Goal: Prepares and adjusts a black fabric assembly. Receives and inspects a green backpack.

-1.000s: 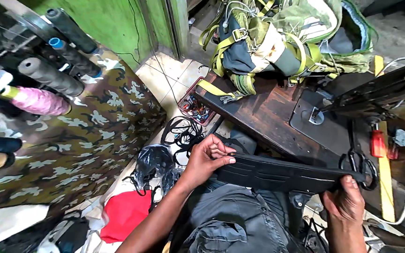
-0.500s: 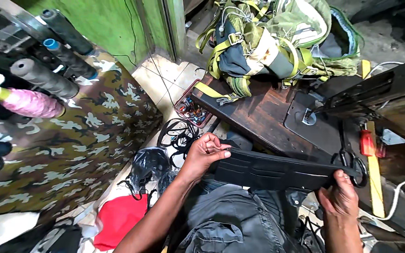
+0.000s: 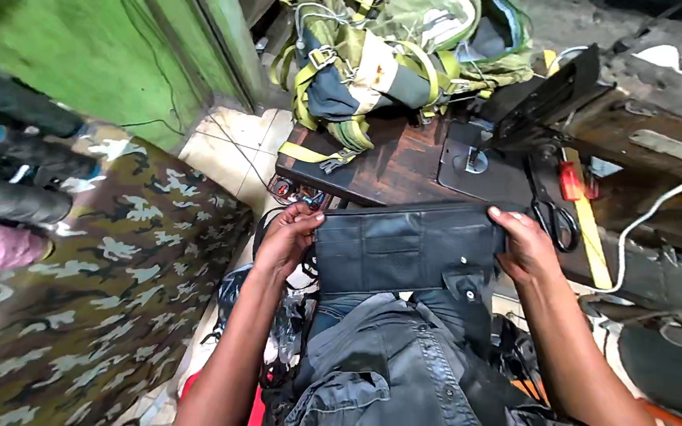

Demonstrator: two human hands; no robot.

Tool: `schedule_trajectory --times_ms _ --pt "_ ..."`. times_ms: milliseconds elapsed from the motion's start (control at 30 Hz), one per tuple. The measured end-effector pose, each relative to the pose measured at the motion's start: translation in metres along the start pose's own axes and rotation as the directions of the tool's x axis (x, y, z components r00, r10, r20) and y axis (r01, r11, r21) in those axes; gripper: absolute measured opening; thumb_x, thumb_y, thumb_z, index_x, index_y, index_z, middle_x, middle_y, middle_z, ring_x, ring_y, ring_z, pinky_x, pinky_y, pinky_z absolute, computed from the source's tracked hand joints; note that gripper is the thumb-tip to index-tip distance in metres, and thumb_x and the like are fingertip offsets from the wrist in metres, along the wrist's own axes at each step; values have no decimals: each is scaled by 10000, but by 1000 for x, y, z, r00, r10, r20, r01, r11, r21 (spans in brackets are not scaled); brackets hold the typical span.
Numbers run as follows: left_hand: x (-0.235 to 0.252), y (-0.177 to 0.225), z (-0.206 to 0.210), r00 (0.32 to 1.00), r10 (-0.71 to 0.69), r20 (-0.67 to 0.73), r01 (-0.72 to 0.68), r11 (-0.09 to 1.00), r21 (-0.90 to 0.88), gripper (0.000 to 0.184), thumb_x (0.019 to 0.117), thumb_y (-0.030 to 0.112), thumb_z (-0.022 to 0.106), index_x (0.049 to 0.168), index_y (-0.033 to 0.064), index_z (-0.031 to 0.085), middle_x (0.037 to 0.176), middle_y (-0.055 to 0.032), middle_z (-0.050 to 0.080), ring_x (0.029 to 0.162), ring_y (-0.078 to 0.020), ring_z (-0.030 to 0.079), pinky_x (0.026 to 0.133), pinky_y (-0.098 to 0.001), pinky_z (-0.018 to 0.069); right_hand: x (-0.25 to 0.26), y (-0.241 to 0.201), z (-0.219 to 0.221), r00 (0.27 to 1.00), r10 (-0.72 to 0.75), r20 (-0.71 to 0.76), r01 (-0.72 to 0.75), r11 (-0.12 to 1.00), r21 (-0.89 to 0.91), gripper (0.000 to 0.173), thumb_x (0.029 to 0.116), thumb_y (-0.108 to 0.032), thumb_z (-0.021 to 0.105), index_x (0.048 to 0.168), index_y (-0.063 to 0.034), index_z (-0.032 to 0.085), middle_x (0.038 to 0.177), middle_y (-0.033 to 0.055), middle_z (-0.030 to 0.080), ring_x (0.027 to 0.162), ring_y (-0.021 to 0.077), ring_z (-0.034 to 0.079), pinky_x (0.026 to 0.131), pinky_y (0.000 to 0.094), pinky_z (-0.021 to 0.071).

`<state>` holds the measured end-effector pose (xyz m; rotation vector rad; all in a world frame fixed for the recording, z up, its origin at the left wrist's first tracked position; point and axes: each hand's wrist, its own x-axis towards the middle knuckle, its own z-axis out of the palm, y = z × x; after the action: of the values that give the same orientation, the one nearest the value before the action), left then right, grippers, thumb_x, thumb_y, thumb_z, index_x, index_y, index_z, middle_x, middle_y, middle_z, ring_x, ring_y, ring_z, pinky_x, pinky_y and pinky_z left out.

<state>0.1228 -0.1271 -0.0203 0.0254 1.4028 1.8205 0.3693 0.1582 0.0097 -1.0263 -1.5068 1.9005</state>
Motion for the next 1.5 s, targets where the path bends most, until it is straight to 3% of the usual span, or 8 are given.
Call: schedule_trajectory --times_ms 433,600,800,900,1100,1267,1433,1500 --pt "49 -5 -3 942 111 -317 -100 994 50 132 953 49 680 894 96 571 815 -18 667 704 -107 650 665 -289 585 77 7 37 1000 -20 13 23 949 -314 174 954 -168 731 865 -26 683 732 5 630 670 59 569 690 277 506" --pt "13 -29 -6 984 8 -179 27 981 190 394 1097 377 433 1302 84 598 1098 -61 720 987 -155 706 863 -381 605 87 16 46 998 57 -5 -55 936 -348 208 938 -198 759 881 -12 684 759 35 637 685 81 569 693 296 503" --pt "-21 -39 -2 995 -45 -90 64 973 223 234 1073 133 466 1204 2 609 965 -74 756 870 -140 743 808 -322 632 89 12 47 994 106 7 -96 926 -365 220 946 -197 745 818 -41 658 732 13 596 666 81 544 666 298 484" --pt "-30 -22 3 991 -130 -18 131 984 123 297 1076 119 431 1350 22 497 1069 -127 736 932 -226 748 807 -403 646 89 5 50 988 153 7 -142 935 -326 219 956 -184 729 816 -39 642 725 27 610 644 98 567 647 306 510" --pt "-30 -4 13 996 -80 -29 83 988 129 272 1045 55 482 1311 0 489 959 -173 737 694 -237 745 516 -344 624 95 2 51 981 192 12 -180 940 -291 226 957 -201 732 844 -23 648 759 56 636 671 121 593 661 334 527" --pt "-35 -4 18 998 -14 -60 24 986 168 319 1011 29 523 1326 -12 487 935 -159 734 661 -218 728 480 -335 605 83 0 44 969 241 60 -230 961 -153 278 982 -306 698 1025 -36 655 917 93 677 802 170 648 736 387 560" --pt "-36 -4 17 998 23 -65 -16 994 110 383 1006 54 553 1373 4 451 925 -181 737 640 -229 726 489 -343 606 57 -8 26 915 342 215 -373 920 123 533 1090 -472 421 1415 -62 518 1260 91 659 1032 151 671 841 316 565" --pt "-36 -8 15 997 32 -66 -28 997 67 395 1008 42 546 1385 17 430 922 -179 736 635 -227 726 486 -340 606 36 -1 18 891 331 312 -388 911 139 479 1103 -398 417 1424 -48 480 1216 109 685 1033 187 694 881 368 581"
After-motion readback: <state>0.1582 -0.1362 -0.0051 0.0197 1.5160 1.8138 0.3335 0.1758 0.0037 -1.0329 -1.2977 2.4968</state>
